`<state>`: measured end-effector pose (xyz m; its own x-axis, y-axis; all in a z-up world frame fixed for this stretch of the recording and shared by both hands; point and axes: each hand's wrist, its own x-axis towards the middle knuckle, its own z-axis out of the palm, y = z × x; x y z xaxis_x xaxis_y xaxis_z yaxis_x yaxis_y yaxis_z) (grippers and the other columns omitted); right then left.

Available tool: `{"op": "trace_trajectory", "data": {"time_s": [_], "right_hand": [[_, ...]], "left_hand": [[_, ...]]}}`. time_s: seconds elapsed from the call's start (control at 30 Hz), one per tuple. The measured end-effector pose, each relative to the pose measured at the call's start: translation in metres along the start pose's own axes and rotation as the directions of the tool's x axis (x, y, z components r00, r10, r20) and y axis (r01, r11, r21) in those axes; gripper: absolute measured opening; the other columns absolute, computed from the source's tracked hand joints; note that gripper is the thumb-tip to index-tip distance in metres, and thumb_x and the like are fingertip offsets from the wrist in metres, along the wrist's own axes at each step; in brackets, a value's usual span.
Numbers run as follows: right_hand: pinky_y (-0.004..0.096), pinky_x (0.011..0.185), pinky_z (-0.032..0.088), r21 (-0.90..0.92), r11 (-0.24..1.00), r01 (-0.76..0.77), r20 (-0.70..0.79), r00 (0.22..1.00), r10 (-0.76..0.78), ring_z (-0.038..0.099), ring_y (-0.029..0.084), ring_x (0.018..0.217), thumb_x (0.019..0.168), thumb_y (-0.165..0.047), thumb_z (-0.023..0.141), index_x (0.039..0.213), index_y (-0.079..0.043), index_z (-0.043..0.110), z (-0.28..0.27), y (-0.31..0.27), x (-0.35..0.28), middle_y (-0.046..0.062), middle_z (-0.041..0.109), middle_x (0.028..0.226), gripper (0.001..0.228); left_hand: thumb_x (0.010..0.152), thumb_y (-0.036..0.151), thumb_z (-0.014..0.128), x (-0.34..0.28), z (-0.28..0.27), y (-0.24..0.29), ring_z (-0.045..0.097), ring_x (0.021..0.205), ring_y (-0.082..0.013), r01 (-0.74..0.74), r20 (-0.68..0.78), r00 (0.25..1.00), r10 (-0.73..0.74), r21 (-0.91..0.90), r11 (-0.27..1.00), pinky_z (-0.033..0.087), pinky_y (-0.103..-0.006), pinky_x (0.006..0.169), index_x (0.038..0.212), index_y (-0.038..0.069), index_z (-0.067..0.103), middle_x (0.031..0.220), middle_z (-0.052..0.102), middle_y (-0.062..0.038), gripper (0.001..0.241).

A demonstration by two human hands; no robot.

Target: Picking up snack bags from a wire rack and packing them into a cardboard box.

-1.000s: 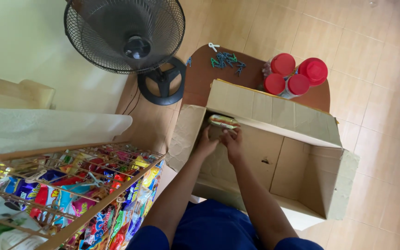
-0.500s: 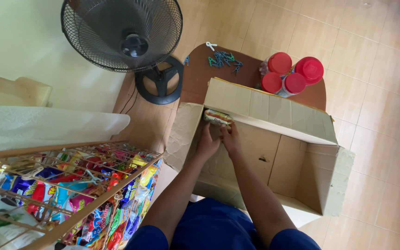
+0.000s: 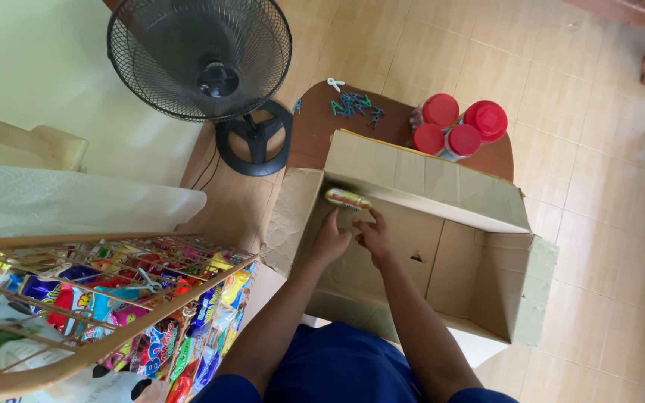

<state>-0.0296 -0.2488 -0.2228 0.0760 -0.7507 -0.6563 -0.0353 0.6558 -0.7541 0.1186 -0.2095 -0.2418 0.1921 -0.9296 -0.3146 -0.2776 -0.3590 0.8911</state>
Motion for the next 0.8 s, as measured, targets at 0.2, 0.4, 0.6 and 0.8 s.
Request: {"op": "trace_trajectory", "data": {"time_s": [0.2,0.4,0.6,0.8], "right_hand": [[0.028,0.056,0.047,-0.143,0.989,0.035,-0.033,0.999,-0.040,0.057,0.011,0.064,0.095,-0.037,0.070,0.149,-0.018,0.046,0.005,-0.017,0.002,0.007,0.068,0.096,0.063],[0.029,0.054,0.047,-0.148,0.988,0.053,-0.042,0.997,-0.060,0.057,0.012,0.060,0.101,-0.046,0.057,0.126,-0.013,0.063,0.010,-0.020,0.024,0.003,0.069,0.092,0.042],[0.030,0.053,0.046,-0.108,0.994,0.023,-0.098,0.995,-0.034,0.056,0.014,0.062,0.104,-0.046,0.057,0.112,-0.012,0.067,0.015,-0.026,0.023,0.005,0.065,0.089,0.036],[0.029,0.063,0.045,0.137,0.990,-0.026,0.056,0.998,0.019,0.060,0.011,0.075,0.099,-0.032,0.061,0.121,-0.017,0.062,0.011,-0.021,0.018,-0.004,0.066,0.096,0.027]], "left_hand": [[0.079,0.009,0.062,-0.002,0.000,0.012,0.053,0.133,-0.0405,-0.158,-0.129,0.980,0.150,-0.055,0.986,0.049,-0.0438,0.107,0.154,0.001,0.037,0.146,0.048,-0.029,0.079],[0.078,0.005,0.068,-0.011,-0.035,0.057,0.046,0.139,-0.0412,-0.239,-0.129,0.959,0.253,0.114,0.964,0.041,-0.0470,0.114,0.158,0.007,0.037,0.149,0.048,-0.025,0.086],[0.080,0.009,0.070,-0.007,-0.043,0.060,0.037,0.149,-0.0379,-0.265,-0.059,0.962,0.266,0.027,0.964,0.038,-0.0437,0.117,0.158,0.012,0.035,0.159,0.040,-0.023,0.086],[0.079,0.011,0.073,-0.009,-0.046,0.070,0.035,0.150,-0.0385,-0.219,-0.007,0.976,0.219,0.054,0.974,0.035,-0.0430,0.119,0.157,0.014,0.037,0.163,0.031,-0.025,0.086]]}}
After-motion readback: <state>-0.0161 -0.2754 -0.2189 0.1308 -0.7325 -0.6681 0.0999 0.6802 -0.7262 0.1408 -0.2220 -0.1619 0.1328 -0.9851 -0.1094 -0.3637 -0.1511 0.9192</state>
